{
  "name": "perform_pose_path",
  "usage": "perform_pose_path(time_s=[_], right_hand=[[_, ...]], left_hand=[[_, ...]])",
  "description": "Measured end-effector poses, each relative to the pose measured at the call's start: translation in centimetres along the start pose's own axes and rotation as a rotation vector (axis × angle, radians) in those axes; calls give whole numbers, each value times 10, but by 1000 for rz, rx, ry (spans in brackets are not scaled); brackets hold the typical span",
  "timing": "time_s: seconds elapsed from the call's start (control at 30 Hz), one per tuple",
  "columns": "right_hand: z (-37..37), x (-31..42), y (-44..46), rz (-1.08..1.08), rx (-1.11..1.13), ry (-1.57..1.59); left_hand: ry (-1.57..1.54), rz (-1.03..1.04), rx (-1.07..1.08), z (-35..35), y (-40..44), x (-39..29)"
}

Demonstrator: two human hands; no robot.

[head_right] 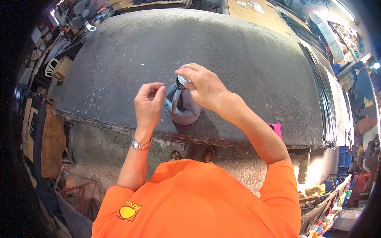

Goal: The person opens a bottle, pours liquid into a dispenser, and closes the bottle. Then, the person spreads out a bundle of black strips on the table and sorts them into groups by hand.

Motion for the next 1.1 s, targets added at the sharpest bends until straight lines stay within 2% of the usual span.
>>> perform_pose_path(time_s=[0.13, 0.73, 1.1], right_hand=[[1, -1, 3, -23, 11, -2], [3, -2, 1, 12, 10, -3], [4, 1, 3, 18, 38, -49]], left_hand=[[26, 2, 108, 14, -11, -7], [200, 264, 6, 29, -5, -7], [-14, 74, -68, 19, -2, 18]])
Point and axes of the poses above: each hand's wrist, its own y-axis towards the middle knuckle, its own z-axis out of the palm, x = y × z, the point moved 1 cm from there along y, towards the middle knuckle, and after that the axes turned 4 degrees about y, right-handed, at the moved point
